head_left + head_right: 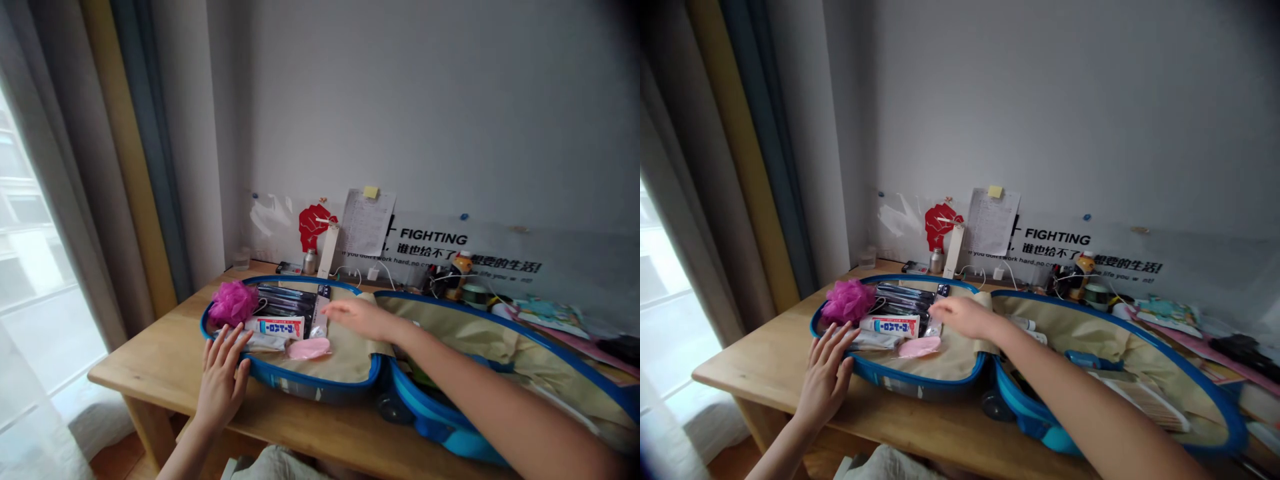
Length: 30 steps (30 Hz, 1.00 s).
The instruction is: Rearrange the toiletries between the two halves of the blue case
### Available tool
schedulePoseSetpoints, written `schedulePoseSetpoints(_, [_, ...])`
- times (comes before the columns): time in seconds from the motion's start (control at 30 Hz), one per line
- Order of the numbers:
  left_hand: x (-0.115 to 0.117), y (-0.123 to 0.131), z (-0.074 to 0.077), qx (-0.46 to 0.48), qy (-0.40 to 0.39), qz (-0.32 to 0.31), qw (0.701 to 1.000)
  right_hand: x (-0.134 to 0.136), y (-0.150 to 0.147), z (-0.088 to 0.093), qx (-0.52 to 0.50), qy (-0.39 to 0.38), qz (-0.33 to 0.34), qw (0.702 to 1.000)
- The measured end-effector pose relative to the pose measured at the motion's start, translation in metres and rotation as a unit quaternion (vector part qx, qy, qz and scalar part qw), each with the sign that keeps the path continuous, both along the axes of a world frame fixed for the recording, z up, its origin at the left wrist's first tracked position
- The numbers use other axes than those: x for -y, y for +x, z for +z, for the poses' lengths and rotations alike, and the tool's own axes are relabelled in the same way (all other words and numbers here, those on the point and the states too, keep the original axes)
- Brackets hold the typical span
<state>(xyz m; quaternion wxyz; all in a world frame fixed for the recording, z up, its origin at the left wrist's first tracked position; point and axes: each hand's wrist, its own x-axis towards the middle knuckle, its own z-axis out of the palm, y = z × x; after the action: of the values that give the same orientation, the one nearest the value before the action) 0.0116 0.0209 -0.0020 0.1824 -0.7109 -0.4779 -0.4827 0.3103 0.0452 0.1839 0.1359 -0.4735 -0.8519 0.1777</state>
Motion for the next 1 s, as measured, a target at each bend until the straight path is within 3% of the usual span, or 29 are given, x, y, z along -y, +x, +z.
schedulePoseSetpoints(0.13, [0.0,-0.002,-0.001,0.003,-0.004,-0.003,1.0,-0.003,0.058,0.025,-0.036,0.023,-0.086,0.995])
schedulePoseSetpoints(0.23, [0.0,-0.002,-0.001,0.003,-0.002,-0.005,1.0,0.001,0.099,0.032,-0.048,0.017,-0.147,0.988])
schedulePoseSetpoints(0.37, [0.0,-0.002,-0.001,0.003,0.001,-0.006,1.0,0.013,0.14,0.027,-0.028,0.005,-0.198,0.98])
schedulePoseSetpoints(0.5, [0.0,-0.003,-0.001,0.0,-0.006,-0.004,1.0,0.029,0.155,0.014,0.061,-0.032,-0.209,0.976])
schedulePoseSetpoints(0.6, [0.0,-0.003,-0.001,0.0,-0.006,-0.002,1.0,0.04,0.139,0.005,0.078,-0.019,-0.162,0.984])
schedulePoseSetpoints(0.73, [0.0,-0.002,0.0,-0.002,0.0,-0.003,1.0,0.045,0.083,0.0,0.054,0.042,-0.006,0.998])
schedulePoseSetpoints(0.8, [0.001,-0.002,0.001,-0.001,0.0,-0.004,1.0,0.042,0.052,-0.003,0.089,0.043,0.056,0.994])
schedulePoseSetpoints(1.0, [0.002,-0.002,0.001,0.004,-0.016,-0.005,1.0,0.017,-0.008,-0.027,0.225,0.003,0.087,0.97])
